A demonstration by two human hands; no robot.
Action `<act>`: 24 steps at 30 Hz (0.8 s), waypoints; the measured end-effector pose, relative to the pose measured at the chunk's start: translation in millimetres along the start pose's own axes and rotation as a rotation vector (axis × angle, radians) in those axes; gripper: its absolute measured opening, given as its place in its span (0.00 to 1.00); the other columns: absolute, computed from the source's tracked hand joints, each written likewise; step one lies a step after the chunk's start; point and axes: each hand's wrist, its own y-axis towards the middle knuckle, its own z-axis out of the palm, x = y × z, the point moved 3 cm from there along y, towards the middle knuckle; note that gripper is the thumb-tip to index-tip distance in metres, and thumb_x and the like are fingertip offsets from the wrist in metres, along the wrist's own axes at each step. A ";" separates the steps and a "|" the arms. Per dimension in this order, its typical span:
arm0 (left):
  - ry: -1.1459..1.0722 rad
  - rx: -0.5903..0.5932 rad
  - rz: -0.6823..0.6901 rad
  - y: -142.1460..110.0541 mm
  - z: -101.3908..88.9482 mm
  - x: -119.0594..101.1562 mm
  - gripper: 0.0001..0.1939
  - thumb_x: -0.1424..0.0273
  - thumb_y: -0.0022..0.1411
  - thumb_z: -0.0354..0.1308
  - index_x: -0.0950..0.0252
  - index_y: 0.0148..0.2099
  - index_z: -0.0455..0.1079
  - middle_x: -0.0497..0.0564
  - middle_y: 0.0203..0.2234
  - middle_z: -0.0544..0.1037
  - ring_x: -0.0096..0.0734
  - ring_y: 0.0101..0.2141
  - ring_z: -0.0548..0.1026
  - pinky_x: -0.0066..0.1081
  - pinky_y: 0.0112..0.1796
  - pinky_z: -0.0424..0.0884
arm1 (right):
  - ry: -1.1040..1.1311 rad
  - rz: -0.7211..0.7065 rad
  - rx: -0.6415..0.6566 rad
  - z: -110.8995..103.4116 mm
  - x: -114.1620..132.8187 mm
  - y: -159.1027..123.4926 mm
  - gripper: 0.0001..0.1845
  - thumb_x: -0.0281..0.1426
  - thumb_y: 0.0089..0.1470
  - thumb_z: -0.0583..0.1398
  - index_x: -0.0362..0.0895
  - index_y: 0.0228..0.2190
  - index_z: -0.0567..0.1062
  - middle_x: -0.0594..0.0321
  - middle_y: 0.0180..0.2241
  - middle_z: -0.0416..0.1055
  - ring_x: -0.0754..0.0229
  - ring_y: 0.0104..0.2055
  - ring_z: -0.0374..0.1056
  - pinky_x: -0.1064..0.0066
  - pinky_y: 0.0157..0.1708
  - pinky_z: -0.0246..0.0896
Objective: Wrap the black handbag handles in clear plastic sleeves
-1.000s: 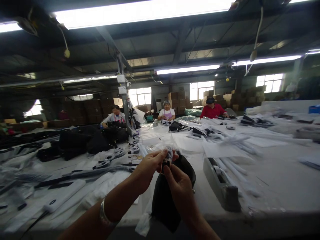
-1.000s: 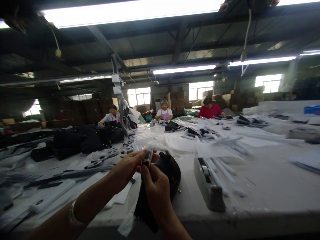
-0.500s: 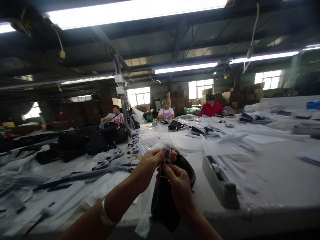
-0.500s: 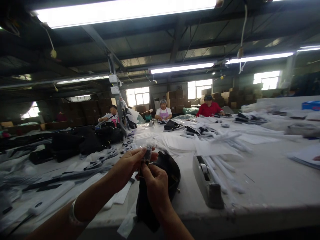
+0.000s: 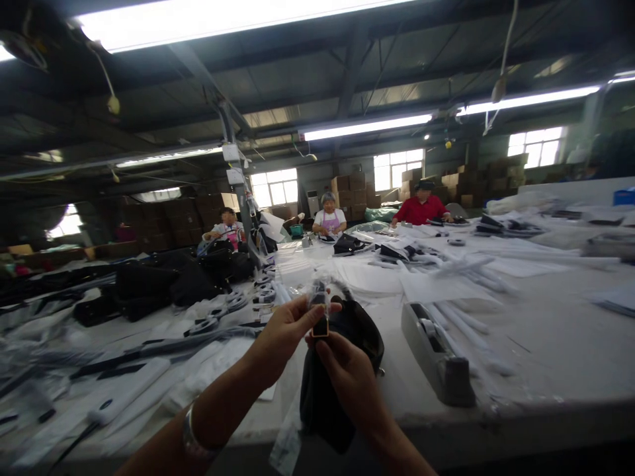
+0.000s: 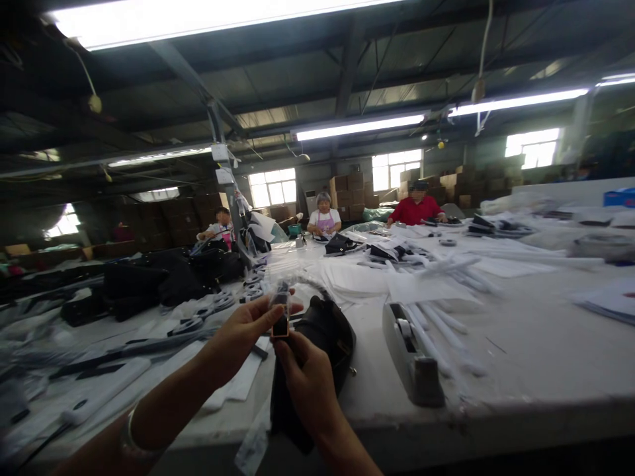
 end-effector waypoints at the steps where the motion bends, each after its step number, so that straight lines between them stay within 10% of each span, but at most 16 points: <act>1: -0.006 0.000 -0.014 -1.1 1.0 3.8 0.19 0.58 0.62 0.61 0.63 0.51 0.76 0.55 0.42 0.81 0.31 0.32 0.73 0.24 0.25 0.62 | -0.034 0.012 -0.023 -0.7 -1.0 -1.1 0.18 0.42 0.60 0.59 0.42 0.40 0.81 0.57 0.35 0.79 0.54 0.38 0.74 0.70 0.40 0.65; 7: 0.054 -0.064 0.033 -8.5 4.7 23.7 0.17 0.61 0.61 0.62 0.65 0.48 0.78 0.56 0.40 0.82 0.33 0.34 0.75 0.26 0.31 0.67 | -0.149 -0.005 -0.100 -3.1 -0.8 0.0 0.19 0.41 0.62 0.56 0.41 0.39 0.81 0.58 0.33 0.80 0.57 0.31 0.73 0.72 0.31 0.64; 14: 0.032 -0.156 0.056 -6.3 -13.2 20.1 0.13 0.63 0.61 0.63 0.64 0.45 0.78 0.53 0.41 0.82 0.40 0.45 0.75 0.33 0.48 0.67 | -0.520 -0.165 -0.098 -6.6 -3.9 -5.6 0.14 0.29 0.56 0.60 0.48 0.44 0.78 0.57 0.44 0.79 0.46 0.50 0.72 0.50 0.60 0.53; 24: -0.006 -0.128 0.058 -20.5 1.8 56.7 0.16 0.62 0.60 0.63 0.63 0.49 0.77 0.54 0.45 0.81 0.44 0.48 0.76 0.38 0.53 0.67 | -0.215 0.051 -0.211 -17.7 -15.1 -7.4 0.11 0.34 0.54 0.63 0.48 0.39 0.69 0.63 0.34 0.81 0.53 0.42 0.77 0.66 0.42 0.68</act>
